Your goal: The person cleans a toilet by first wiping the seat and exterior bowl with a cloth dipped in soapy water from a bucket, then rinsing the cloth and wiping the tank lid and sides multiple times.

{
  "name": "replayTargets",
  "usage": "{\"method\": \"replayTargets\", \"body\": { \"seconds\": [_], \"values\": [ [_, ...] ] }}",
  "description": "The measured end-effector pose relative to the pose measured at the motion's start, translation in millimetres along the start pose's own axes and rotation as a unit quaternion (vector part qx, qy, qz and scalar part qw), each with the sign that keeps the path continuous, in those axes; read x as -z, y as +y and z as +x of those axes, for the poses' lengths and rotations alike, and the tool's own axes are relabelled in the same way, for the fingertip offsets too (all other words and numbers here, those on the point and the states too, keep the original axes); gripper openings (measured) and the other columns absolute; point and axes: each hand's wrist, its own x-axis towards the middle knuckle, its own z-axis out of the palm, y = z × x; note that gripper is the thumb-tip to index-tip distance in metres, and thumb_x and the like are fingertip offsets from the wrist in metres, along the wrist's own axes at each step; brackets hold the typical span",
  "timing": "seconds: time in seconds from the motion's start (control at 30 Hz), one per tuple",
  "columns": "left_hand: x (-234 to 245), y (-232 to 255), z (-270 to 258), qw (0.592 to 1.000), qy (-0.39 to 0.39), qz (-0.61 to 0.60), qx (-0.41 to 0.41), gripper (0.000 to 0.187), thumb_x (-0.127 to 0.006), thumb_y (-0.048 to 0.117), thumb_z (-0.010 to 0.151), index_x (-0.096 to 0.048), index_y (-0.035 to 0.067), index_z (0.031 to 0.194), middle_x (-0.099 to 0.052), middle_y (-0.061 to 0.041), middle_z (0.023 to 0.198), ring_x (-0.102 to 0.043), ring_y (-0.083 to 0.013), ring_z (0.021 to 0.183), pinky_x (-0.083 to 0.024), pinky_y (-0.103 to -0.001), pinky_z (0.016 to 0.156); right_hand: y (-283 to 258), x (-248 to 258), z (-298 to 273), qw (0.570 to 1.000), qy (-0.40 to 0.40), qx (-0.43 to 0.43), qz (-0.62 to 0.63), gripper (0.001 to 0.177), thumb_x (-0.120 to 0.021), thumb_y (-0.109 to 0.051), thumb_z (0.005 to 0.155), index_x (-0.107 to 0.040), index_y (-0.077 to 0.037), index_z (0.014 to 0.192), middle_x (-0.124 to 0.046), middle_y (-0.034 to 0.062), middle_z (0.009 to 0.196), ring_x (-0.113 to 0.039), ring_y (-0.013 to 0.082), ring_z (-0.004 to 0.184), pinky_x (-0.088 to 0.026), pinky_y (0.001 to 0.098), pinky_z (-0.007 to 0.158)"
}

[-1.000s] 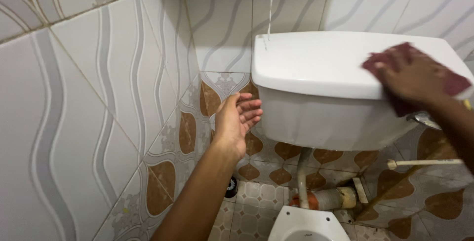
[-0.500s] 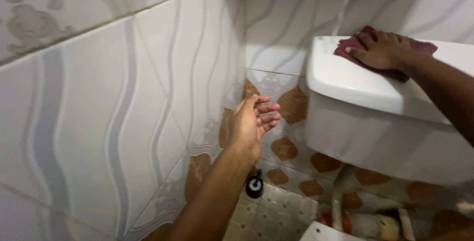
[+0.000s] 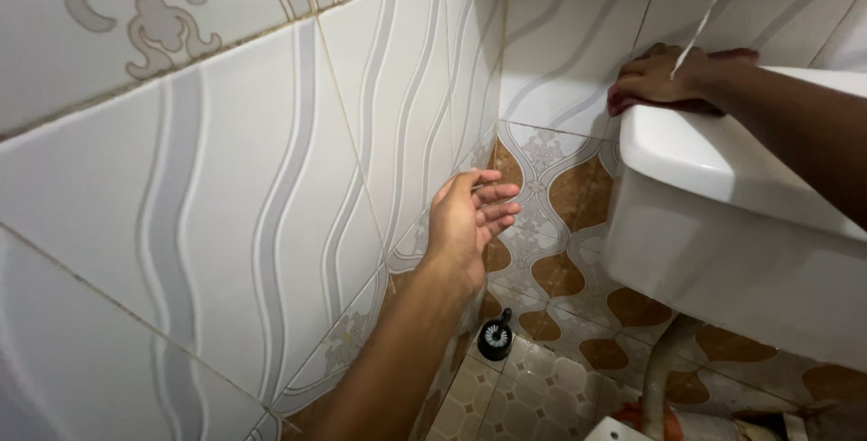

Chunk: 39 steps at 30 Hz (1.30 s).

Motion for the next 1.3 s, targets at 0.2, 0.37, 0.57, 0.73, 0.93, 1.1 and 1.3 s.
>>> {"method": "replayTargets", "body": {
  "seconds": [0.2, 0.37, 0.57, 0.73, 0.93, 1.1, 1.3],
  "values": [
    [-3.1, 0.4, -4.6, 1.000, -0.001, -0.009, -0.009, 0.032, -0.045, 0.027, 0.101, -0.060, 0.001, 0.111, -0.072, -0.015, 0.096, -0.067, -0.0205, 0.078, -0.056, -0.033, 0.071, -58.7, 21.3, -90.6, 0.920, -0.133, 0.033, 0.367, 0.049, -0.046, -0.050, 0.102, -0.074, -0.016, 0.125, -0.077, 0.0105, 0.130, -0.063, 0.0289, 0.130, -0.049, 0.0543, 0.117],
    [-14.2, -7.2, -13.3, 1.000, -0.012, -0.028, 0.001, 0.032, -0.046, 0.028, 0.101, -0.061, 0.002, 0.112, -0.072, -0.015, 0.096, -0.067, -0.0212, 0.078, -0.055, -0.033, 0.071, -103.1, 28.7, -166.1, 0.966, 0.049, 0.251, -0.043, 0.040, -0.049, -0.054, 0.098, -0.079, -0.029, 0.110, -0.076, 0.0009, 0.109, -0.065, 0.0182, 0.112, -0.037, 0.0516, 0.115],
    [-32.0, -12.3, -35.3, 0.999, -0.026, -0.026, 0.010, 0.031, -0.047, 0.028, 0.101, -0.060, 0.002, 0.112, -0.072, -0.016, 0.097, -0.068, -0.0212, 0.078, -0.056, -0.033, 0.070, -104.5, -20.0, -207.0, 0.942, 0.154, 0.297, -0.003, 0.049, -0.056, -0.059, 0.091, -0.074, -0.015, 0.105, -0.075, 0.0075, 0.098, -0.070, 0.0255, 0.100, -0.047, 0.0466, 0.103],
    [-40.9, -26.7, -46.7, 0.999, -0.047, -0.020, 0.013, 0.030, -0.046, 0.027, 0.102, -0.059, 0.003, 0.112, -0.072, -0.015, 0.096, -0.067, -0.0205, 0.076, -0.056, -0.033, 0.068, -92.6, -46.4, -254.3, 0.947, 0.133, 0.206, 0.209, 0.044, -0.055, -0.050, 0.093, -0.070, -0.009, 0.102, -0.074, 0.0081, 0.093, -0.072, 0.0243, 0.092, -0.055, 0.0426, 0.089],
    [-67.1, -70.0, -70.3, 0.992, -0.087, 0.076, 0.056, 0.035, -0.046, 0.030, 0.100, -0.065, 0.004, 0.112, -0.075, -0.015, 0.100, -0.069, -0.0196, 0.088, -0.058, -0.034, 0.079, -95.3, -66.3, -335.2, 0.627, 0.041, -0.064, 0.775, 0.053, -0.032, -0.052, 0.102, -0.052, -0.014, 0.133, -0.068, 0.0173, 0.102, -0.070, 0.0338, 0.092, -0.058, 0.0543, 0.086],
    [-98.4, -102.1, -111.8, 0.921, -0.171, 0.307, 0.168, 0.066, -0.062, 0.055, 0.092, -0.051, 0.014, 0.143, -0.049, -0.010, 0.149, -0.036, -0.0234, 0.140, -0.028, -0.048, 0.117, -100.0, -87.6, -405.8, 0.303, 0.080, 0.002, 0.950, 0.067, -0.027, -0.061, 0.107, -0.048, -0.004, 0.136, -0.057, 0.0172, 0.134, -0.059, 0.0339, 0.129, -0.047, 0.0557, 0.112],
    [-127.1, -124.7, -157.3, 0.883, -0.414, 0.126, 0.184, 0.094, -0.084, 0.035, 0.076, -0.039, 0.003, 0.152, -0.051, -0.024, 0.153, -0.051, -0.0354, 0.139, -0.041, -0.048, 0.115, -112.3, -71.9, -477.3, 0.118, 0.027, 0.038, 0.992, 0.076, -0.028, -0.067, 0.096, -0.052, -0.008, 0.138, -0.051, 0.0223, 0.149, -0.045, 0.0417, 0.138, -0.040, 0.0589, 0.112]
  ]
}}
